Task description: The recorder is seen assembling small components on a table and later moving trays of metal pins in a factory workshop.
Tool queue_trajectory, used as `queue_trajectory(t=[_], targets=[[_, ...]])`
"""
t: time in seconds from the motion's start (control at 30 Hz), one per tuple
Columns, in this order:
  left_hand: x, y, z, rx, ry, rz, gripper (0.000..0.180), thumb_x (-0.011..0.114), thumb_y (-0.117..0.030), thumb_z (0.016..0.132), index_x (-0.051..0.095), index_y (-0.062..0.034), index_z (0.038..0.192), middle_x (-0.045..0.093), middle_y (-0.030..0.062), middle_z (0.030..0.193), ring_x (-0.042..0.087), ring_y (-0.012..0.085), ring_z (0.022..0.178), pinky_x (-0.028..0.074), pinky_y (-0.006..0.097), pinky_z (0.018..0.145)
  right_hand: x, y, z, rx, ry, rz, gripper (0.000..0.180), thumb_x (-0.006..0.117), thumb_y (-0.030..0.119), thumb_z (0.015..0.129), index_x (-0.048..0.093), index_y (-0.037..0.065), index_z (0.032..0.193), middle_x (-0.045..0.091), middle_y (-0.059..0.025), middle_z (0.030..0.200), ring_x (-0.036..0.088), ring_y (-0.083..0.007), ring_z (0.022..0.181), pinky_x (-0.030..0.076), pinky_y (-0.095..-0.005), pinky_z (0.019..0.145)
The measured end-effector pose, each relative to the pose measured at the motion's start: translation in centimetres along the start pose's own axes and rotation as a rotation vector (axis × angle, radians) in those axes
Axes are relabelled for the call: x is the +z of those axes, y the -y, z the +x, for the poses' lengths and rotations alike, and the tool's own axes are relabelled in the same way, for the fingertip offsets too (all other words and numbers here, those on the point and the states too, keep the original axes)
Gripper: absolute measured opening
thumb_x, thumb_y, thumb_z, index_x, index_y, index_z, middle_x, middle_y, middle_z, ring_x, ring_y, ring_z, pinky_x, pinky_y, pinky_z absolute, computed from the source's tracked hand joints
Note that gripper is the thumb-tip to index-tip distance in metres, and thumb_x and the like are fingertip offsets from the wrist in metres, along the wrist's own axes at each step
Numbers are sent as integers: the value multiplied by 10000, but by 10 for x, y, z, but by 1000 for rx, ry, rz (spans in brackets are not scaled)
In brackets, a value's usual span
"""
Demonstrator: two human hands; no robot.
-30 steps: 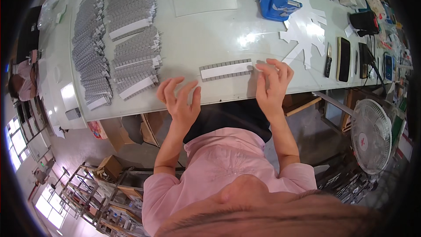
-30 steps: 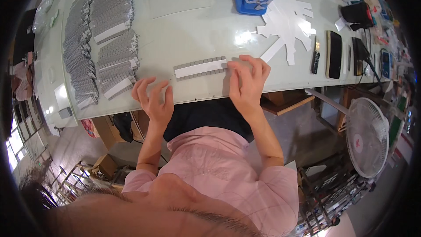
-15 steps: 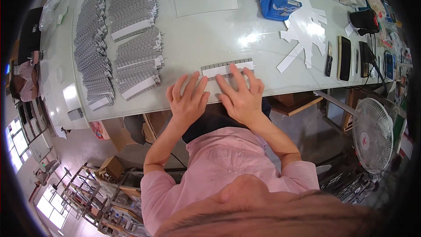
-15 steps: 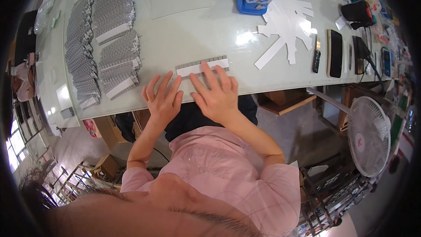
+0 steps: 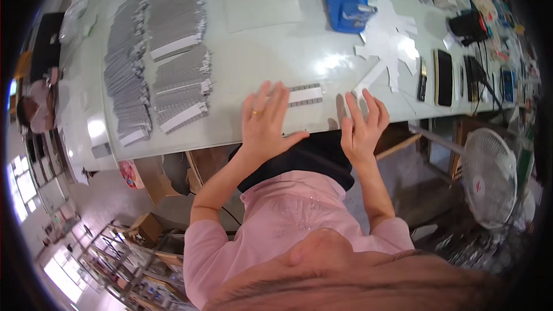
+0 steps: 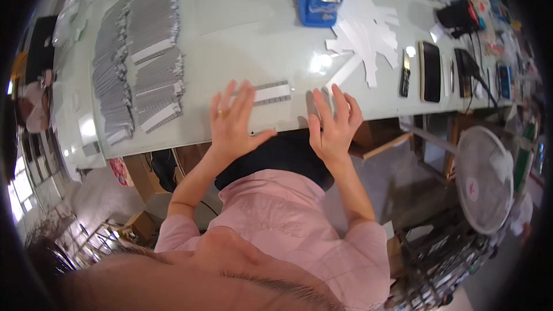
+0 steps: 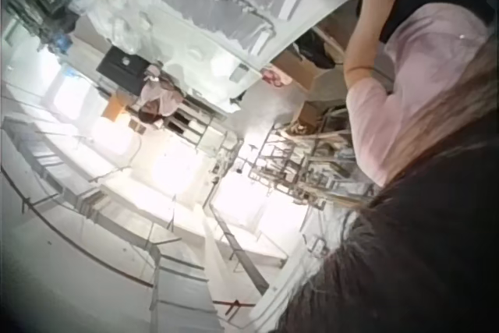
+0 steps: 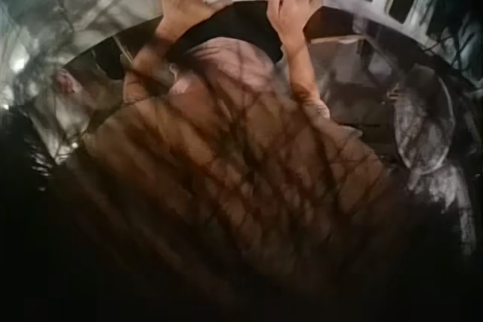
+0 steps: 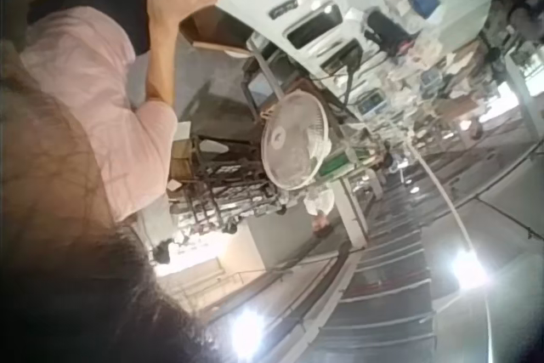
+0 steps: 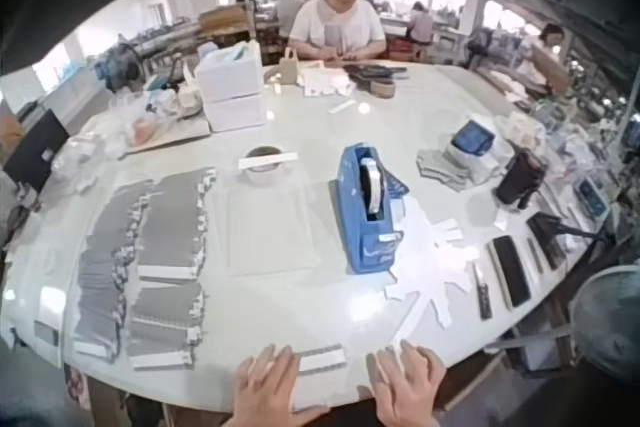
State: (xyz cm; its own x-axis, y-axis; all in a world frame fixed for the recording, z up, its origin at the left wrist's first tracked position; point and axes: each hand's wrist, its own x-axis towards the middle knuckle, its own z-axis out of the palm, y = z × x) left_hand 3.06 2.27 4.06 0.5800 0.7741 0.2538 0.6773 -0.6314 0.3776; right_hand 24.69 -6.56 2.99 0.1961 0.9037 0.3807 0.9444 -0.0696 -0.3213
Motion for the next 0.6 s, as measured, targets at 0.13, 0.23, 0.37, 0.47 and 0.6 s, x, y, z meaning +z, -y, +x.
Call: queue_trajectory(t=[0.13, 0.23, 0.37, 0.47, 0.6], targets=[[15, 22, -38, 133, -17, 94, 476, 735, -364, 782, 646, -89, 1160, 594, 79, 1296, 505, 255, 1266, 328, 496, 1048, -3, -10, -10, 10, -42, -23, 414, 561, 228, 865, 642, 118, 1256, 505, -159, 1359, 422, -369, 1177, 330, -466, 1005], [0, 38, -68, 369, -95, 153, 350, 690, -247, 825, 671, -106, 1146, 656, 43, 1191, 605, 213, 1145, 388, 457, 1016, -2, -13, -17, 19, -54, -28, 389, 534, 211, 893, 637, 98, 1250, 513, -161, 1348, 416, -368, 1173, 335, -469, 1005], [-35, 74, -95, 294, -320, 253, 277, 633, -90, 788, 687, -60, 1057, 694, 57, 1063, 656, 198, 1032, 479, 393, 907, 2, -1, -11, -41, -90, 68, 362, 497, 206, 930, 636, 67, 1234, 517, -157, 1344, 415, -360, 1172, 342, -462, 1003], [-74, 115, -93, 85, -371, 483, 292, 614, -52, 783, 690, -30, 1065, 685, 83, 1112, 651, 221, 1037, 476, 390, 917, 6, 11, -3, -68, -81, 101, 357, 502, 214, 934, 642, 66, 1227, 516, -163, 1341, 417, -361, 1166, 354, -463, 994], [-94, 154, -95, 33, -388, 579, 303, 605, -43, 803, 678, -19, 1095, 676, 102, 1140, 627, 218, 1095, 468, 398, 934, 10, 33, 4, -112, -59, 138, 350, 496, 216, 942, 648, 66, 1219, 517, -166, 1340, 423, -367, 1156, 372, -464, 981]])
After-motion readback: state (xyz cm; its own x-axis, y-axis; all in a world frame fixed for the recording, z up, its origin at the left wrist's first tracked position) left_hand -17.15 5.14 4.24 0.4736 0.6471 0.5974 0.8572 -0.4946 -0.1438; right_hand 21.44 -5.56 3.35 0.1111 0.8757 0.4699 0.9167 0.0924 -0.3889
